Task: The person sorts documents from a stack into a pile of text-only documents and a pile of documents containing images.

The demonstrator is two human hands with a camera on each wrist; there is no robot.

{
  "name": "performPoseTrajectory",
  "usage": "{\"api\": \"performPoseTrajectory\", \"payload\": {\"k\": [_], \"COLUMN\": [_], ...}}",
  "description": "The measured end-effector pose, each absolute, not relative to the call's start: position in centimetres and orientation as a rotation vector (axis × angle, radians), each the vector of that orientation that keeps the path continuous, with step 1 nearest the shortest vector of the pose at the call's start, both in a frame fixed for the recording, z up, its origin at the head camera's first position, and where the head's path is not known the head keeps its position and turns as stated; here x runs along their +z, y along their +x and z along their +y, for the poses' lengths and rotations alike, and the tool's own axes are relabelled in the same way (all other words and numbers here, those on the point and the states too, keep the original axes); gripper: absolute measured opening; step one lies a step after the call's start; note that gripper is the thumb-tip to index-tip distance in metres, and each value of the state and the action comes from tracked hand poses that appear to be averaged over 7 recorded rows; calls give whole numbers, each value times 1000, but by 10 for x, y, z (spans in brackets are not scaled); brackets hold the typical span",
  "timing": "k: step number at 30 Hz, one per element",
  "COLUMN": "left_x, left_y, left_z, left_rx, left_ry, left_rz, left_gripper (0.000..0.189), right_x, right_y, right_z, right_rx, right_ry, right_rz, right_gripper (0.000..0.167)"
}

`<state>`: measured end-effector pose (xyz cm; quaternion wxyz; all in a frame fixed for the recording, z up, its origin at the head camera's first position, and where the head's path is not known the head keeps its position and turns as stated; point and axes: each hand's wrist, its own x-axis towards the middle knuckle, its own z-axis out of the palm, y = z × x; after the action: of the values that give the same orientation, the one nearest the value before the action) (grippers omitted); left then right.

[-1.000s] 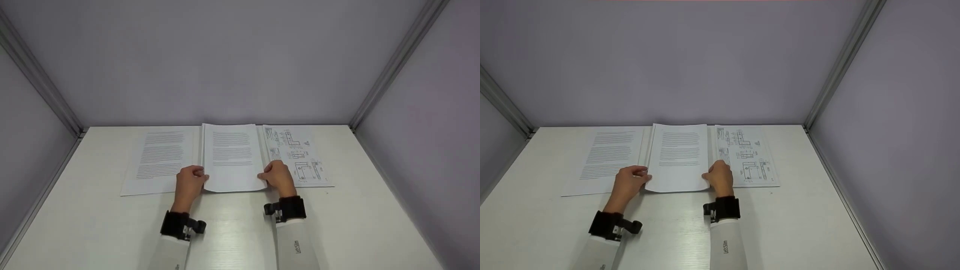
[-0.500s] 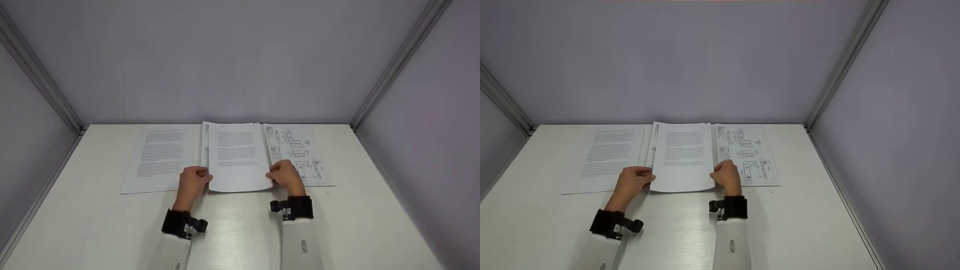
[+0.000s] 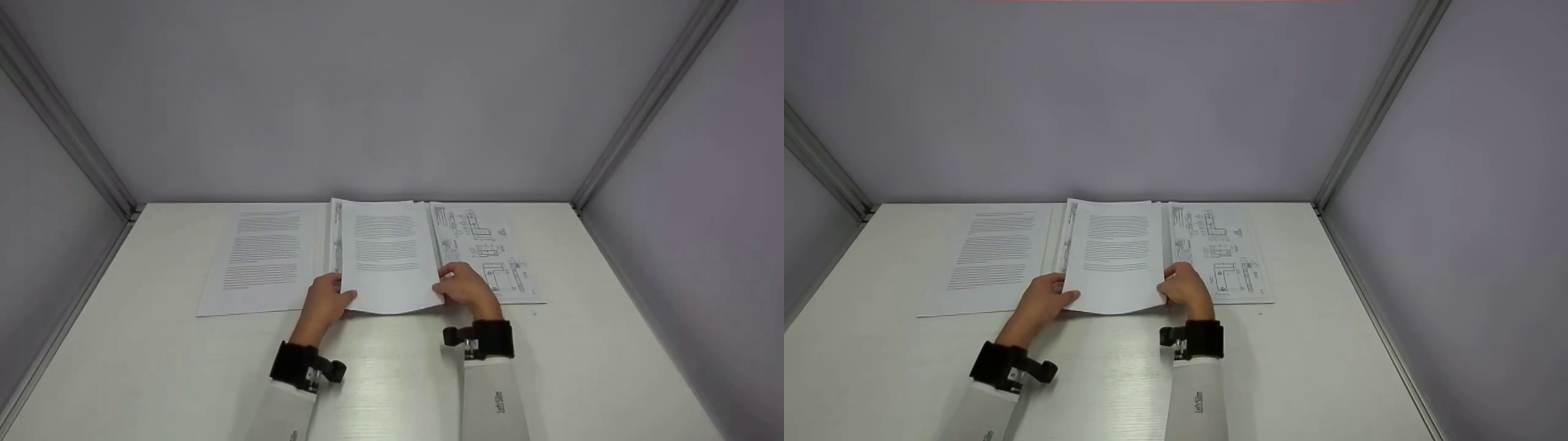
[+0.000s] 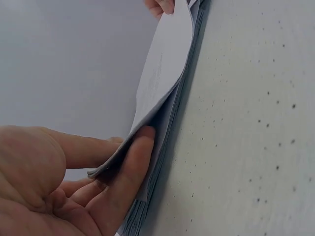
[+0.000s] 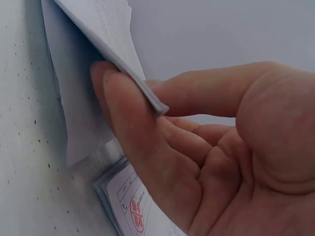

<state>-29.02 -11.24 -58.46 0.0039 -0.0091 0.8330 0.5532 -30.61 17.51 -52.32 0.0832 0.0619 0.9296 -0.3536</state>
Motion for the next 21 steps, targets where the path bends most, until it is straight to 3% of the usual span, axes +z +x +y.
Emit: {"api": "performPoseTrajectory", "payload": {"k": [21], "left_x": [-577], "left_y": [-290], "left_z": [-137], "left_rx": [1935], "left_ry": [-141], "left_rz": [2473], "left_gripper": [45], "right_x": [-520], "right_y": [-308], "right_z": [163], "right_rx": [-1334], "right_ry": [210], "right_rz": [2652], "right_gripper": [36]}}
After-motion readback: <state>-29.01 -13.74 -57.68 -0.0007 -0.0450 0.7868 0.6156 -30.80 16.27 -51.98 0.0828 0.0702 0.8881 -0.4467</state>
